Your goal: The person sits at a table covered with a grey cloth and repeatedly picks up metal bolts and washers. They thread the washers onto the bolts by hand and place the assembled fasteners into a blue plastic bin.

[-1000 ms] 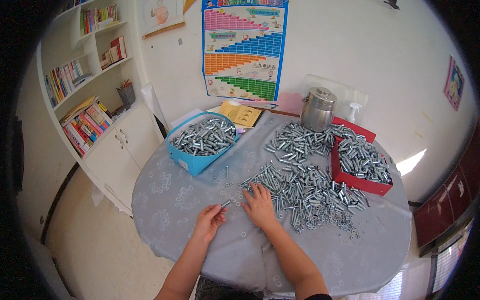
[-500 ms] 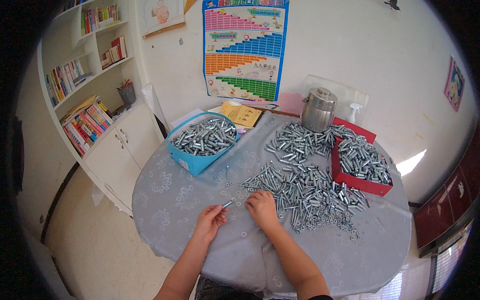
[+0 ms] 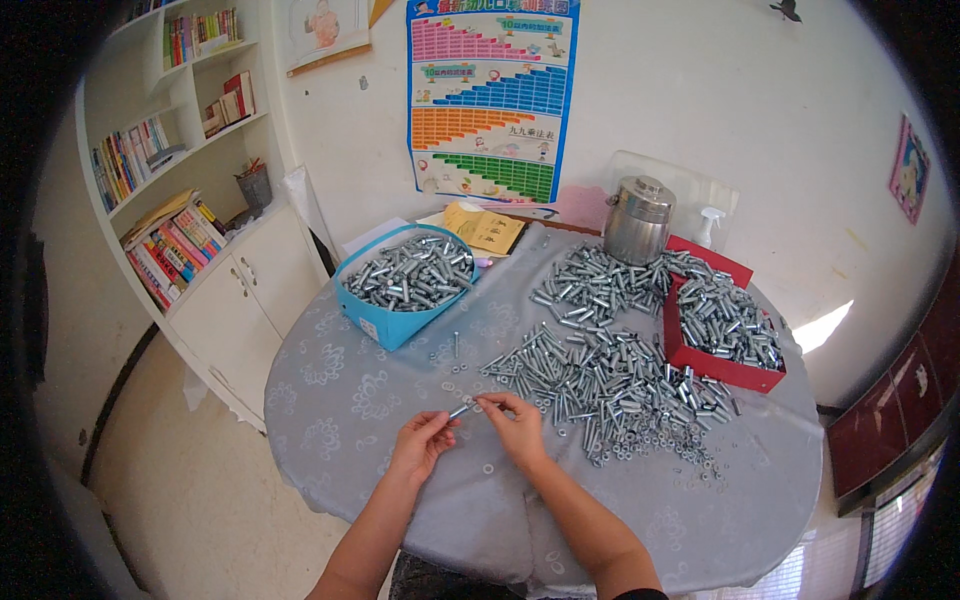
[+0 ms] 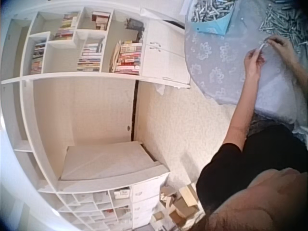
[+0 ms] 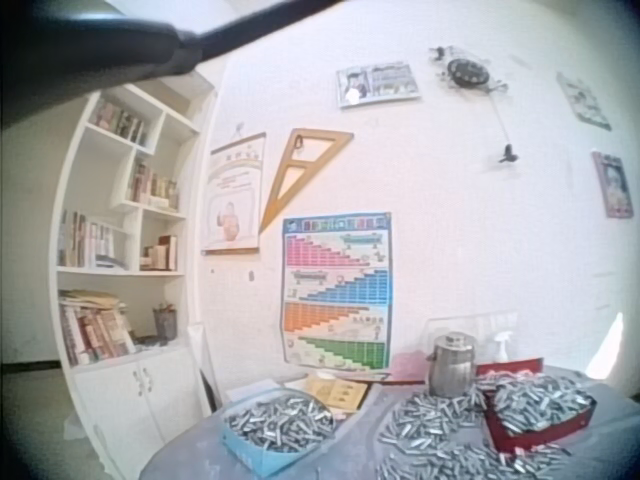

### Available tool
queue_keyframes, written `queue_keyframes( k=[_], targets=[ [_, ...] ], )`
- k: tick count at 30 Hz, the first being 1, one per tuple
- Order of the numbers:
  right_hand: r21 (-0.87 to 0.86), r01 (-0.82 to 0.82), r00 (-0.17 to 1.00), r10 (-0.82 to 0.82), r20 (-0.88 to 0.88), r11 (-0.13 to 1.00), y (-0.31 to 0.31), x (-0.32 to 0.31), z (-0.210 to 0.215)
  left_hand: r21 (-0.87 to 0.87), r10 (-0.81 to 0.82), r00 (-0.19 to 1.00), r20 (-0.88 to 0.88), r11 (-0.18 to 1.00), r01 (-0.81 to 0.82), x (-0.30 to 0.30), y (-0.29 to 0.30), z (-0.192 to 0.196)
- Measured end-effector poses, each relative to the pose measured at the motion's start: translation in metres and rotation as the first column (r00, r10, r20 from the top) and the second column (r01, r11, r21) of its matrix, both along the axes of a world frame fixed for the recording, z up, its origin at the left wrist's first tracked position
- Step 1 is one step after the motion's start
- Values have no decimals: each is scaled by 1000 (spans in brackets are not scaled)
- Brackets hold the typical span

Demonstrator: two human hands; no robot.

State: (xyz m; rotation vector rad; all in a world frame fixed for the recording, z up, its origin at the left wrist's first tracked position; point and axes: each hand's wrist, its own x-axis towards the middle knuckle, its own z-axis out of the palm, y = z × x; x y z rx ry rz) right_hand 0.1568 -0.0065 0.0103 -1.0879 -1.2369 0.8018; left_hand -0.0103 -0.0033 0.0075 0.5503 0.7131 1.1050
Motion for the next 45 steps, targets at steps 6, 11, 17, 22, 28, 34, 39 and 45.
queue_keyframes(
  k=[6,11,17,22,28,34,39,45],
  targets=[
    [-10,-96,995,96,-25,995,-1,-1,1,0,-10,1000,9,1000,10,1,0,-1],
    [71,16,970,-33,240,997,-1,6,17,-1,-6,1000,17,1000,6,0,0,-1],
    [427,86,517,-407,753,900,14,19,7,14,-14,1000,19,1000,14,1,-1,-1],
    [385,106,611,-366,702,917,11,19,14,6,5,1000,14,1000,-5,-1,-1,-1],
    [291,89,702,-267,660,953,6,27,10,5,8,1000,27,1000,-8,0,0,-3],
    [164,-95,595,-76,800,982,0,27,11,-2,8,1000,29,1000,-8,-1,1,-3],
    [72,-75,581,-15,814,995,2,29,7,-6,11,999,31,1000,-11,-1,0,0],
    [-88,-142,989,146,36,986,4,21,11,-7,5,1000,16,1000,-5,0,-1,1]
  ],
)
